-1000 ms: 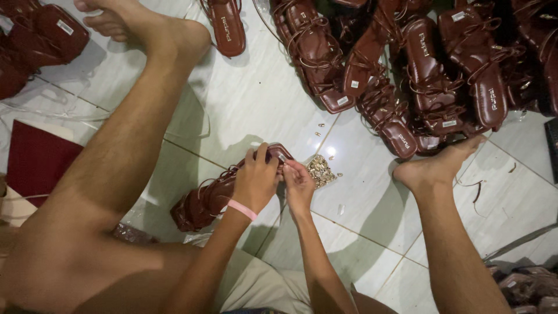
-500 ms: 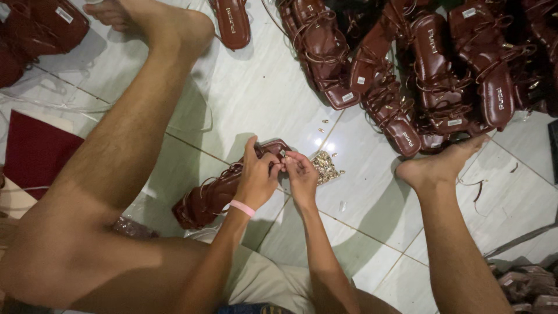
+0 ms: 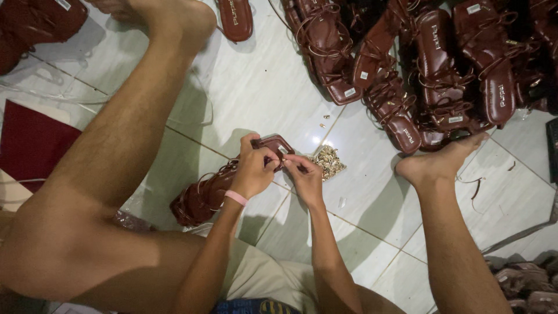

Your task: The person sits on the floor and attaches small gold-colored metal hardware to the straps of a brown sandal. They pick up the metal pieces and thread them through the sandal's strap holes, securing them in place. The person handles the sandal and hardware by hand, working on one sandal at a time.

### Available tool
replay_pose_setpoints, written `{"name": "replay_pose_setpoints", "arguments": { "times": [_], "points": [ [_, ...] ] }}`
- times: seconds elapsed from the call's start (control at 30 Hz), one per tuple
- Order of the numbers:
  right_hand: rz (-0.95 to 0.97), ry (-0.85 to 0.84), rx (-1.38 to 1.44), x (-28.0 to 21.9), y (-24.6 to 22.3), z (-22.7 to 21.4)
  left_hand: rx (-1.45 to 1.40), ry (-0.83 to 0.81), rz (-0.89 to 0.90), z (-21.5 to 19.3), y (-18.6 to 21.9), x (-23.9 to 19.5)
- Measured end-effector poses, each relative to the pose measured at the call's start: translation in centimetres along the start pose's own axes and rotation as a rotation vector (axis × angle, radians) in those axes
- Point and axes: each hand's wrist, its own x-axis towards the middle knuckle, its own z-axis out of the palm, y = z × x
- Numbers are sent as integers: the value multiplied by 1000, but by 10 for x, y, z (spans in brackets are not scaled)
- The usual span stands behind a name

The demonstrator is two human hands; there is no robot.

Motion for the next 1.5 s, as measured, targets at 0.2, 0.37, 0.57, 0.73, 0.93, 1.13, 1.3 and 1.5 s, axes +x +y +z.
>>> {"name": "replay_pose_setpoints", "arguments": {
  "times": [0.2,0.37,0.57,0.73,0.93,1.13,1.3,1.5],
  "points": [
    [-37,-26,-48,-1,-7,1,27,-30,-9,-2,-1,2],
    [-75,-48,-77,-2,-16,2,52,-52,-14,-4,-1,2],
    [-230,-125,-244,-2,-36,-6,64,-53,7,-3,-7,2],
    [-427,-188,-404,-2,-55,-10,91,-50,8,0,-10,4],
    [-472,-182,-444,-9,-65,-7,93,-59,-25,1,-9,5],
    [-425,-77,-456,-22,-58,4,109,-47,-14,2,-9,2],
    [-533,26,-434,-28,-46,11,94,-23,-4,3,-10,1],
    [-598,116,-488,-29,-30,16,107,-50,-51,3,-11,3]
  ]
}}
